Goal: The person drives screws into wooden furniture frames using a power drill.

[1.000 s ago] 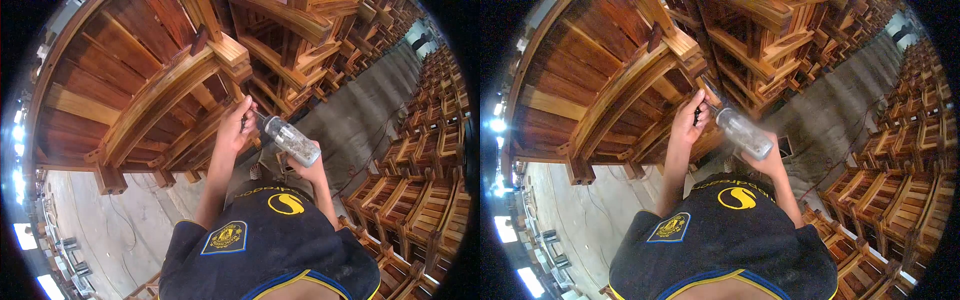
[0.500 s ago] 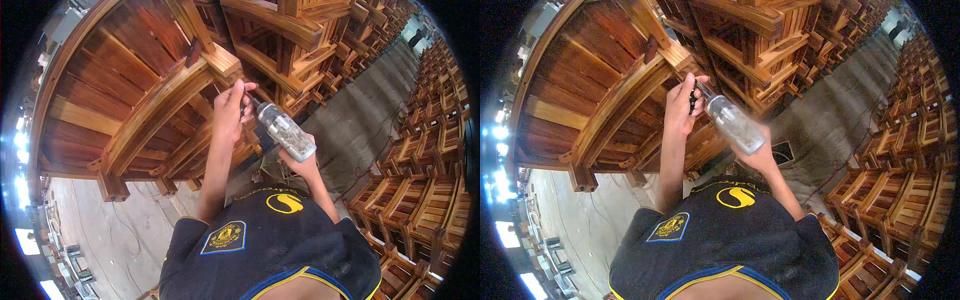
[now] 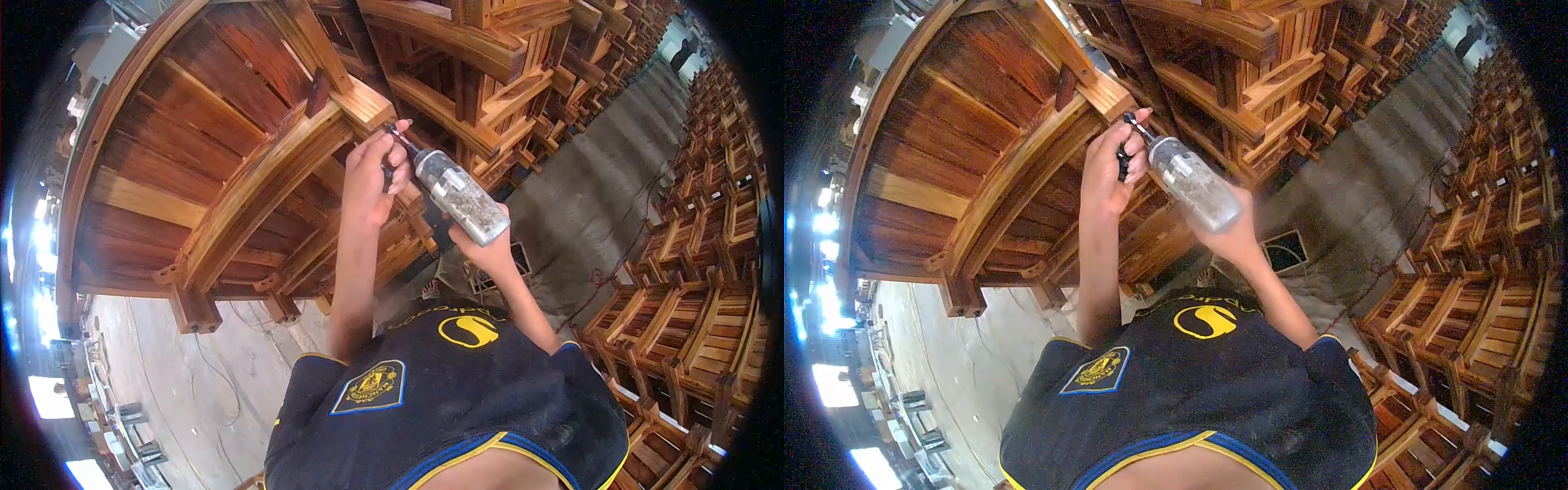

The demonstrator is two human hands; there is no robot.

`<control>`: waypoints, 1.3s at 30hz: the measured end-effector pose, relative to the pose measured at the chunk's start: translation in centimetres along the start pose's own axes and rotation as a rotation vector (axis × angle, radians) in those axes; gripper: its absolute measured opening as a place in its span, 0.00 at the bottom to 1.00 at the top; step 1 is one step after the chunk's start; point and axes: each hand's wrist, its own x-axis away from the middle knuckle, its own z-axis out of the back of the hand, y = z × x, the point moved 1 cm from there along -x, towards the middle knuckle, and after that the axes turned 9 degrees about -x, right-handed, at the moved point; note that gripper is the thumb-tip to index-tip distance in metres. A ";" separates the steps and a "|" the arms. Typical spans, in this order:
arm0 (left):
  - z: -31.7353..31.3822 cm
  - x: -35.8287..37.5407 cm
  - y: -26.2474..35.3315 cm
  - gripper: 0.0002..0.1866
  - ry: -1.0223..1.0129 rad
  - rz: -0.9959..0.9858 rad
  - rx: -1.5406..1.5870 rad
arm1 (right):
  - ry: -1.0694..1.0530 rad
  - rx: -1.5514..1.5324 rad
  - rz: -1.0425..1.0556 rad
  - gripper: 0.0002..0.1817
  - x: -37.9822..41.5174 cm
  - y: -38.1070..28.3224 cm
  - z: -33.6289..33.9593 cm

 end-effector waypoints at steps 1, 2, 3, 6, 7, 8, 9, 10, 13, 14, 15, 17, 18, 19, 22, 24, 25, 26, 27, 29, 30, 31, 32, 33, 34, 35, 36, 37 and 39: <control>-0.1 0.0 0.0 0.19 0.000 -0.002 -0.008 | 0.000 -0.011 -0.014 0.14 0.1 0.0 0.1; 0.0 -0.1 -0.1 0.19 -0.001 -0.004 -0.015 | 0.001 -0.021 -0.029 0.14 0.1 0.0 0.1; 0.0 -0.1 -0.1 0.19 0.001 -0.005 -0.019 | 0.007 -0.020 -0.021 0.14 0.2 -0.1 0.1; 0.0 -0.2 -0.1 0.19 0.001 -0.010 -0.030 | 0.017 0.003 0.003 0.14 0.2 -0.2 0.0; 0.1 -0.2 -0.1 0.19 -0.001 -0.012 -0.030 | 0.012 0.025 0.011 0.14 0.1 -0.3 0.0; 0.1 -0.2 -0.1 0.19 -0.004 -0.014 -0.030 | 0.007 0.038 0.012 0.14 0.1 -0.3 0.1; 0.1 -0.2 -0.2 0.18 0.003 -0.016 -0.029 | 0.002 0.052 0.014 0.14 0.0 -0.3 0.1; 0.0 -0.2 -0.1 0.18 0.010 -0.018 -0.027 | -0.003 0.058 0.007 0.14 0.0 -0.3 0.1; 0.3 0.6 0.2 0.17 0.087 -0.006 -0.175 | 0.007 -0.047 -0.064 0.13 0.1 -0.2 0.0; 0.4 1.2 0.6 0.17 0.119 -0.001 -0.250 | 0.016 -0.100 -0.094 0.13 0.0 -0.2 0.0; 0.3 2.2 1.3 0.16 0.213 -0.052 -0.412 | 0.008 -0.026 -0.030 0.13 0.0 -0.4 0.2; 1.7 3.1 2.0 0.16 0.357 -0.151 -0.468 | 0.017 0.087 0.053 0.13 0.0 0.0 0.3; 2.4 3.2 2.6 0.17 0.428 -0.199 -0.519 | 0.030 0.124 0.069 0.13 0.1 0.4 0.4; 2.8 2.8 3.3 0.18 0.439 -0.285 -0.549 | 0.049 0.125 0.033 0.13 0.7 1.8 0.5; 3.4 -0.1 4.9 0.20 0.508 -0.473 -0.637 | 0.081 0.074 -0.122 0.16 1.8 3.9 1.0; 3.7 -2.2 5.2 0.22 0.577 -0.506 -0.718 | 0.060 0.014 -0.194 0.19 1.6 3.3 1.2; 3.7 -2.8 5.4 0.22 0.576 -0.466 -0.745 | 0.032 -0.021 -0.208 0.19 0.7 1.7 1.1; 3.7 -3.3 5.5 0.22 0.573 -0.425 -0.773 | 0.006 -0.058 -0.223 0.19 0.2 0.5 1.0; 3.7 -3.8 5.7 0.22 0.570 -0.382 -0.802 | -0.006 -0.058 -0.202 0.18 0.1 0.1 1.1; 5.9 -5.5 5.7 0.22 0.566 -0.439 -0.957 | -0.025 -0.059 -0.154 0.16 -0.2 -0.4 1.2; 5.7 -5.4 6.0 0.22 0.562 -0.464 -1.036 | -0.019 -0.038 -0.144 0.16 0.0 -0.2 1.2; 5.6 -5.3 6.1 0.22 0.601 -0.423 -1.086 | -0.014 -0.018 -0.136 0.16 0.2 0.3 1.3; 5.3 -5.1 6.4 0.22 0.641 -0.385 -1.134 | -0.010 0.003 -0.125 0.16 0.2 0.5 1.3; 4.6 -4.8 6.9 0.21 0.682 -0.348 -1.182 | -0.008 -0.015 -0.120 0.16 0.0 0.2 1.1; 4.1 -4.6 7.2 0.21 0.710 -0.356 -1.241 | -0.008 -0.034 -0.115 0.16 -0.1 -0.3 0.8; 3.7 -4.4 7.4 0.21 0.739 -0.363 -1.300 | -0.008 -0.053 -0.111 0.15 -0.2 -0.7 0.6; 3.3 -4.3 7.6 0.21 0.768 -0.372 -1.359 | -0.016 -0.028 -0.098 0.15 -0.1 -0.4 0.7; 3.1 -4.1 7.6 0.19 0.777 -0.387 -1.366 | -0.022 -0.002 -0.085 0.14 0.1 0.1 0.7; 2.7 -4.0 7.6 0.16 0.792 -0.416 -1.376 | -0.021 -0.015 -0.089 0.14 0.0 0.2 0.6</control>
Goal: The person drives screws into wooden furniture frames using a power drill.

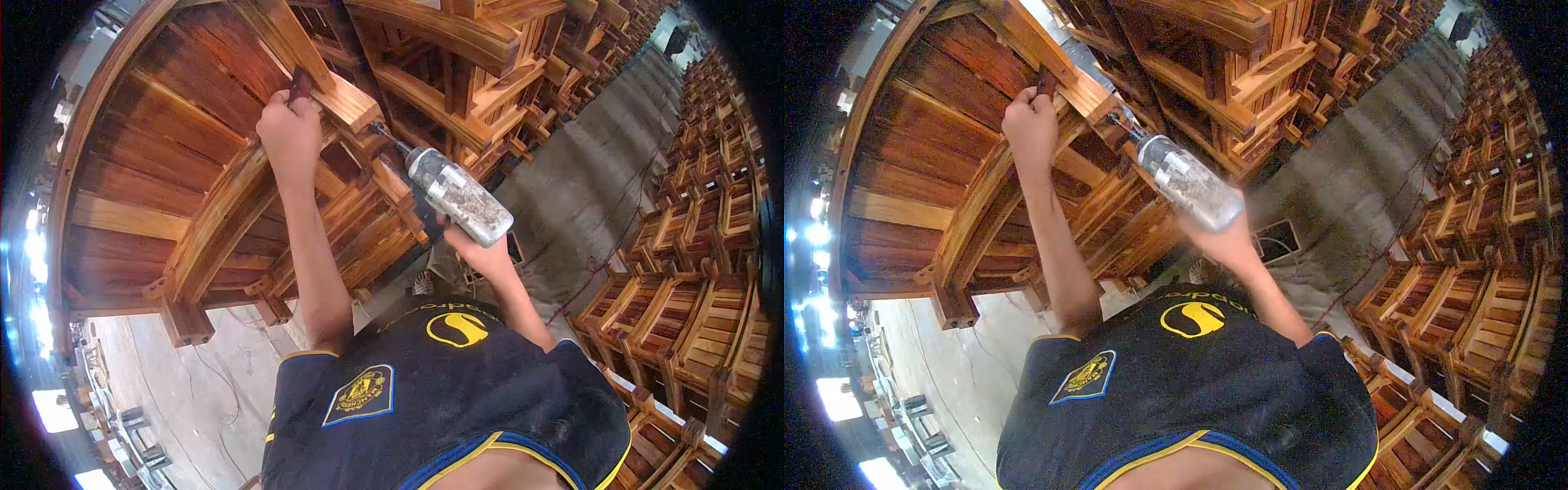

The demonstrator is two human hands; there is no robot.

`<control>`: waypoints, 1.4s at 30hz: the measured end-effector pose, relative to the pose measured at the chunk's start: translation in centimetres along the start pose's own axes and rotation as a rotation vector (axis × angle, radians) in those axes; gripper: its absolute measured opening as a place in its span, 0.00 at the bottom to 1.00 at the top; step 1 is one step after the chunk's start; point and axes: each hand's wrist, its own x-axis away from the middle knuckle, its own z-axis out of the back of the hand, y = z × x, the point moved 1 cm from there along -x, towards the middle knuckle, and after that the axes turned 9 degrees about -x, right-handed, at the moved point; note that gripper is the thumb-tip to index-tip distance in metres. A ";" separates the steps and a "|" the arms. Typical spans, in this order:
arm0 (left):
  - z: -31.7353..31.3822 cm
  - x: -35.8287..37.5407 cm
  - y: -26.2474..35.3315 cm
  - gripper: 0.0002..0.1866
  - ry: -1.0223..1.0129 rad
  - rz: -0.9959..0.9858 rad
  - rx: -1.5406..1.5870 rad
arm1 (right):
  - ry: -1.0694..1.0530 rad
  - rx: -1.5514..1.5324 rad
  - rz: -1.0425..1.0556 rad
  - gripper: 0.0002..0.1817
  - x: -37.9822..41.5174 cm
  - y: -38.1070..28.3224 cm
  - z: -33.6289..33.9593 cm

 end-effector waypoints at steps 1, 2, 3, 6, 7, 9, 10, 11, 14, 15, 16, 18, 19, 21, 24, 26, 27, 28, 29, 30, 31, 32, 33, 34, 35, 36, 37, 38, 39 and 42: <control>-0.2 -0.2 -0.3 0.17 0.001 0.006 -0.002 | 0.007 -0.041 -0.017 0.13 -0.1 -0.3 -0.2; -0.5 -0.4 -0.8 0.19 0.001 0.012 -0.004 | 0.015 -0.083 -0.035 0.13 -0.1 -0.4 -0.3; -0.7 -0.6 -1.4 0.21 0.000 0.020 -0.007 | 0.015 -0.080 -0.039 0.13 -0.1 -0.4 -0.3; -0.8 -0.9 -1.9 0.21 -0.074 0.056 0.106 | 0.019 -0.069 -0.048 0.14 0.1 -0.3 -0.2; -0.6 -0.7 -1.5 0.19 -0.093 0.082 0.098 | 0.021 -0.064 -0.043 0.14 0.0 -0.3 -0.2; 0.3 -0.3 -0.4 0.16 -0.129 0.125 0.082 | 0.030 -0.049 -0.030 0.14 -0.1 -0.3 -0.3; 0.3 -0.3 -0.5 0.16 -0.125 0.121 0.100 | 0.036 -0.038 -0.024 0.14 -0.1 -0.1 -0.3; 0.1 -0.3 -0.7 0.15 -0.121 0.116 0.118 | 0.042 -0.027 -0.016 0.14 -0.1 -0.1 -0.4; -0.4 -0.5 -1.4 0.15 -0.089 0.088 0.151 | 0.018 -0.078 -0.067 0.13 -0.3 -0.6 -0.3; -0.6 -0.5 -1.7 0.15 -0.076 0.075 0.159 | 0.007 -0.062 -0.041 0.13 -0.4 -0.8 -0.2; -0.7 -0.6 -1.8 0.16 -0.076 0.056 0.155 | -0.003 -0.045 -0.016 0.13 -0.4 -1.1 -0.2; -0.8 -0.8 -2.2 0.20 -0.079 0.019 0.145 | 0.001 -0.067 0.013 0.12 -0.4 -1.1 -0.3; -1.1 -1.0 -2.6 0.19 -0.083 0.013 0.150 | 0.000 -0.059 0.008 0.12 -0.4 -1.1 -0.3; -1.5 -1.2 -3.0 0.18 -0.091 0.004 0.162 | -0.005 -0.041 -0.004 0.12 -0.4 -1.2 -0.2; -1.0 -0.9 -2.5 0.16 -0.108 0.016 0.167 | -0.006 0.007 0.050 0.11 -0.6 -1.2 -0.1; -1.3 -0.9 -2.6 0.16 -0.092 0.012 0.184 | -0.017 0.044 0.059 0.11 -0.7 -1.1 0.1; -1.4 -1.0 -2.7 0.15 -0.083 0.009 0.192 | -0.022 0.061 0.064 0.10 -0.7 -1.1 0.1; -1.4 -0.9 -2.8 0.15 -0.072 0.000 0.182 | -0.022 0.057 0.061 0.10 -0.7 -1.0 0.1; -1.4 -0.9 -2.8 0.15 -0.060 -0.011 0.172 | -0.021 0.051 0.059 0.10 -0.6 -0.9 0.1; -1.4 -0.9 -2.8 0.15 -0.049 -0.021 0.163 | -0.021 0.047 0.057 0.10 -0.6 -0.9 0.1; -1.7 -1.1 -3.1 0.15 -0.041 -0.036 0.158 | -0.023 0.053 0.053 0.10 -0.6 -0.9 0.1; -2.1 -1.3 -3.8 0.15 -0.034 -0.049 0.153 | -0.027 0.059 0.049 0.10 -0.6 -0.9 0.1; -2.2 -1.4 -3.8 0.15 -0.027 -0.059 0.149 | -0.029 0.060 0.051 0.10 -0.6 -0.9 0.1; -2.2 -1.3 -3.9 0.15 -0.020 -0.057 0.143 | -0.031 0.060 0.054 0.10 -0.7 -0.9 0.1; -2.2 -1.3 -3.9 0.15 -0.014 -0.056 0.136 | -0.029 0.053 0.064 0.10 -0.7 -0.9 0.0; -2.0 -1.2 -3.7 0.15 -0.008 -0.055 0.129 | -0.025 0.045 0.073 0.10 -0.7 -0.8 0.0; -1.9 -1.2 -3.6 0.15 -0.019 -0.056 0.131 | -0.024 0.044 0.053 0.09 -0.7 -0.9 0.0; -1.9 -1.1 -3.5 0.16 -0.029 -0.056 0.134 | -0.024 0.043 0.033 0.09 -0.6 -1.0 -0.1; -1.8 -1.1 -3.4 0.16 -0.039 -0.056 0.136 | -0.023 0.040 0.020 0.09 -0.7 -1.1 -0.1; -1.5 -0.8 -3.1 0.17 -0.060 -0.026 0.194 | -0.029 0.033 -0.012 0.10 -0.8 -1.4 -0.1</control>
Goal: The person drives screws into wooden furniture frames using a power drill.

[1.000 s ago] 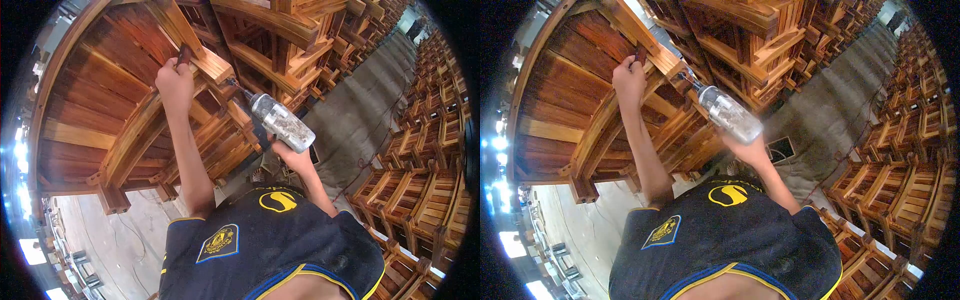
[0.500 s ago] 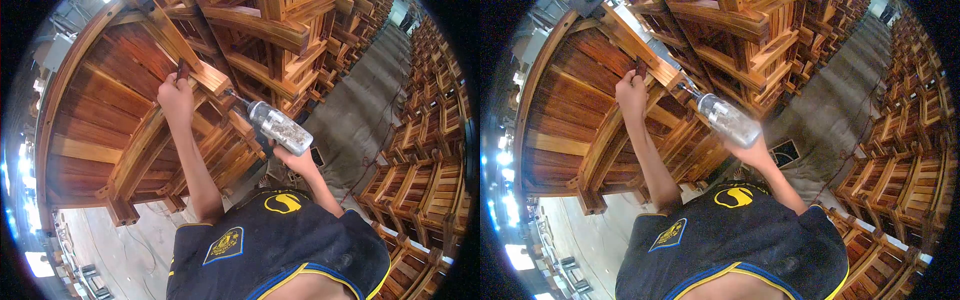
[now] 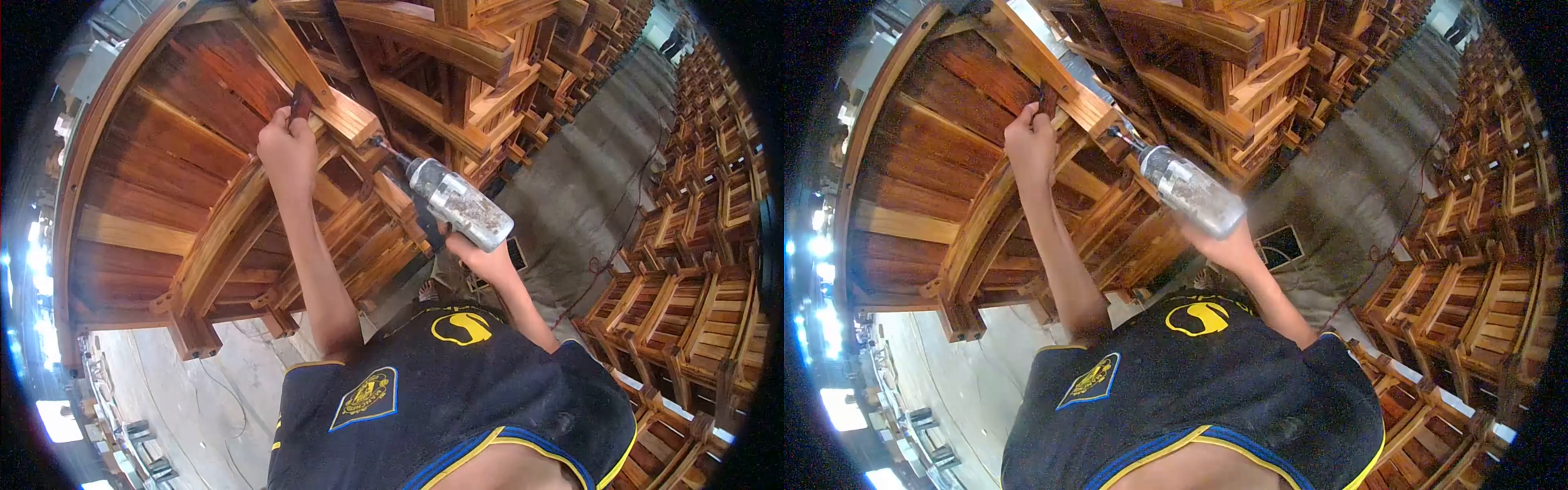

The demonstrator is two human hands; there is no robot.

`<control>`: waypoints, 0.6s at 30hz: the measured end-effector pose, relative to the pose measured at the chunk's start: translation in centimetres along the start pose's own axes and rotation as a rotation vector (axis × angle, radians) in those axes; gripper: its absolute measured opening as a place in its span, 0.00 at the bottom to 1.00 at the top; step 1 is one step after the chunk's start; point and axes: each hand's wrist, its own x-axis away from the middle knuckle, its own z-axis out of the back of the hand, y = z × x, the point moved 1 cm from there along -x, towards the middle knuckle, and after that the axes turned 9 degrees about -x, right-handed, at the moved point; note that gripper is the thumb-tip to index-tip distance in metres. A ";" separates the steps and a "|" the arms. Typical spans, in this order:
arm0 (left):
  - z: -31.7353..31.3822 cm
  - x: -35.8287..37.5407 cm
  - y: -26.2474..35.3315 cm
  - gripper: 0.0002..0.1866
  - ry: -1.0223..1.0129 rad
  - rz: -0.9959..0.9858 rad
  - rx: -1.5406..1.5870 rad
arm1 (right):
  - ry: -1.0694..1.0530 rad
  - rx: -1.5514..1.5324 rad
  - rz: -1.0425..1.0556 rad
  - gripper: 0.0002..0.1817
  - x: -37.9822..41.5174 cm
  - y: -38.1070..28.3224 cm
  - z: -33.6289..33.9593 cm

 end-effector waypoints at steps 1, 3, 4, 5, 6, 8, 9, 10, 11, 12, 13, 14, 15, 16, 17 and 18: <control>0.0 0.0 0.0 0.18 -0.019 0.016 0.025 | -0.007 0.001 -0.013 0.11 0.0 0.2 0.1; 0.2 0.1 0.5 0.19 -0.055 0.049 0.077 | -0.026 0.011 -0.041 0.15 0.2 1.3 0.5; 0.4 0.3 1.0 0.17 -0.049 0.079 0.055 | -0.030 0.012 -0.050 0.16 0.2 1.4 0.6; 0.7 0.6 1.7 0.15 -0.042 0.110 0.034 | -0.024 0.007 -0.048 0.16 0.2 1.1 0.5; 0.9 0.8 2.1 0.13 -0.036 0.140 0.013 | -0.022 0.006 -0.046 0.16 0.2 1.1 0.5; 0.7 0.7 1.4 0.13 -0.040 0.132 -0.014 | -0.020 0.004 -0.043 0.16 0.4 1.5 0.6; 0.5 0.5 1.1 0.13 -0.044 0.121 -0.028 | -0.014 0.003 -0.039 0.15 0.4 1.7 0.6; 0.3 0.3 0.6 0.15 -0.050 0.095 0.001 | -0.013 -0.023 -0.042 0.15 0.3 1.8 0.7; -0.1 0.1 -0.1 0.18 -0.056 0.069 0.029 | -0.013 -0.049 -0.045 0.15 0.3 1.8 0.7; -0.2 0.0 -0.3 0.22 -0.062 0.044 0.059 | -0.013 -0.074 -0.048 0.14 0.2 1.8 0.7; -0.3 -0.1 -0.6 0.22 -0.065 0.051 0.081 | -0.019 -0.072 -0.060 0.14 0.3 1.9 0.7; -0.3 -0.1 -0.8 0.22 -0.068 0.058 0.104 | -0.025 -0.070 -0.073 0.14 0.3 1.9 0.7; -0.3 -0.1 -0.6 0.22 -0.069 0.066 0.128 | -0.032 -0.068 -0.085 0.14 0.4 2.0 0.6; -0.2 0.0 -0.5 0.22 -0.086 0.087 0.154 | -0.017 -0.054 -0.042 0.13 0.3 1.7 0.5; 0.0 0.2 -0.2 0.22 -0.103 0.109 0.179 | -0.002 -0.039 0.000 0.12 0.3 1.2 0.2; 0.1 0.3 0.1 0.22 -0.120 0.131 0.204 | 0.013 -0.026 0.042 0.11 0.2 0.9 0.0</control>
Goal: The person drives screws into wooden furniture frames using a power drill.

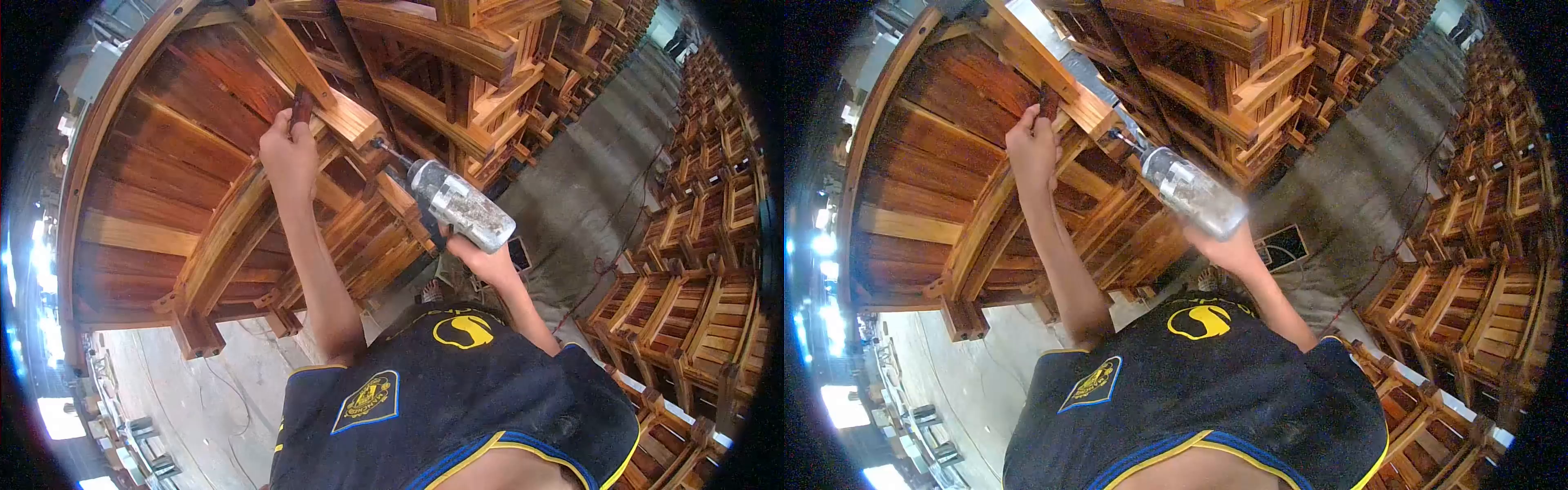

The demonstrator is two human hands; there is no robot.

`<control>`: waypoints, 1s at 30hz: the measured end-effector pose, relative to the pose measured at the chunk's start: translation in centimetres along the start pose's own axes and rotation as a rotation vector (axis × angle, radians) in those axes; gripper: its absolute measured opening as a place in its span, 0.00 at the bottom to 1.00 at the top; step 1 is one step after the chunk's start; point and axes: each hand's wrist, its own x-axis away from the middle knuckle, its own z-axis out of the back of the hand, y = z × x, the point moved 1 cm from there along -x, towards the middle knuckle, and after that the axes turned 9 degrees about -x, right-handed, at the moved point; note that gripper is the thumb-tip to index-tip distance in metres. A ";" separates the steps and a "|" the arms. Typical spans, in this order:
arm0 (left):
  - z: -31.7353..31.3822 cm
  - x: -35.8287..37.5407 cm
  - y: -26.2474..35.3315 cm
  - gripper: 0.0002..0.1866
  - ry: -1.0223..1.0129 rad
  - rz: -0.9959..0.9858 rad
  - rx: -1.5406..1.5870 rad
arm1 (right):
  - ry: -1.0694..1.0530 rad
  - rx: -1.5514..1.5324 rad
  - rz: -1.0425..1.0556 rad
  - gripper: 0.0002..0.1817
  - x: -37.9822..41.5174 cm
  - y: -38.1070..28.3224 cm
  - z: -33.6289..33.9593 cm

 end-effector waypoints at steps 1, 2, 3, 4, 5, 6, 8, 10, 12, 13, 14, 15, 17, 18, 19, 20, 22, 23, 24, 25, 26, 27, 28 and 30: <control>0.1 0.1 0.2 0.22 -0.006 0.010 0.004 | 0.001 -0.003 0.007 0.12 0.0 0.2 0.0; 0.1 0.1 0.3 0.22 -0.012 0.019 0.007 | 0.003 -0.006 0.013 0.12 0.1 0.4 0.0; 0.2 0.2 0.6 0.23 -0.019 0.029 0.010 | 0.005 -0.009 0.019 0.12 0.2 0.6 0.0; 0.2 0.5 0.9 0.23 -0.026 0.049 0.049 | 0.001 -0.026 0.011 0.12 0.3 0.6 0.1; 0.3 0.9 1.4 0.23 -0.034 0.069 0.087 | -0.002 -0.043 0.004 0.13 0.3 0.6 0.1; 0.3 1.3 1.8 0.23 -0.042 0.086 0.124 | -0.004 -0.061 -0.002 0.13 0.3 0.6 0.1; 0.2 1.8 2.2 0.24 -0.045 0.120 0.189 | -0.009 -0.061 -0.049 0.13 0.3 0.3 0.1; 0.0 1.9 2.3 0.24 -0.048 0.113 0.225 | 0.018 -0.068 -0.133 0.16 0.5 1.3 0.4; -0.3 1.7 2.3 0.23 -0.050 0.067 0.233 | 0.007 0.007 -0.100 0.16 0.7 1.9 0.5; -0.5 1.6 1.9 0.22 -0.057 0.031 0.210 | -0.001 0.046 -0.084 0.16 0.9 1.9 0.6; -0.8 1.2 1.4 0.22 -0.063 -0.006 0.188 | 0.000 0.026 -0.099 0.16 0.8 1.8 0.6; -1.0 0.8 1.1 0.21 -0.071 -0.046 0.163 | 0.002 0.005 -0.113 0.16 0.7 1.5 0.5; -1.3 0.4 0.9 0.17 0.044 -0.116 -0.013 | 0.000 0.005 -0.145 0.16 0.7 1.1 0.3; -1.4 0.4 1.0 0.16 0.082 -0.125 -0.066 | -0.005 0.027 -0.161 0.16 0.7 1.0 0.3; -1.4 0.4 1.2 0.15 0.121 -0.132 -0.120 | -0.007 0.043 -0.162 0.15 0.7 1.0 0.3; -1.4 0.5 1.5 0.15 0.141 -0.111 -0.139 | -0.008 0.059 -0.163 0.15 0.7 1.0 0.3; -1.1 0.6 2.2 0.14 0.163 -0.098 -0.174 | -0.004 0.056 -0.151 0.15 0.6 1.1 0.3; -0.9 0.7 2.5 0.14 0.164 -0.105 -0.190 | 0.001 0.042 -0.152 0.15 0.6 1.0 0.3; -0.9 0.8 2.6 0.14 0.166 -0.112 -0.206 | 0.012 0.004 -0.168 0.15 0.5 0.9 0.3; -0.9 0.8 2.4 0.16 0.179 -0.135 -0.241 | 0.019 0.001 -0.135 0.14 0.5 0.8 0.2; -0.9 0.7 2.2 0.19 0.192 -0.160 -0.275 | 0.025 -0.001 -0.103 0.14 0.4 0.7 0.1; -1.0 0.7 2.2 0.21 0.204 -0.186 -0.309 | 0.028 0.031 -0.024 0.13 0.4 0.7 -0.1; -1.1 0.8 2.3 0.22 0.195 -0.162 -0.293 | 0.031 0.064 0.056 0.12 0.3 0.7 -0.2; -1.3 1.1 2.9 0.22 0.176 -0.117 -0.261 | 0.030 0.063 0.063 0.13 0.2 0.2 -0.2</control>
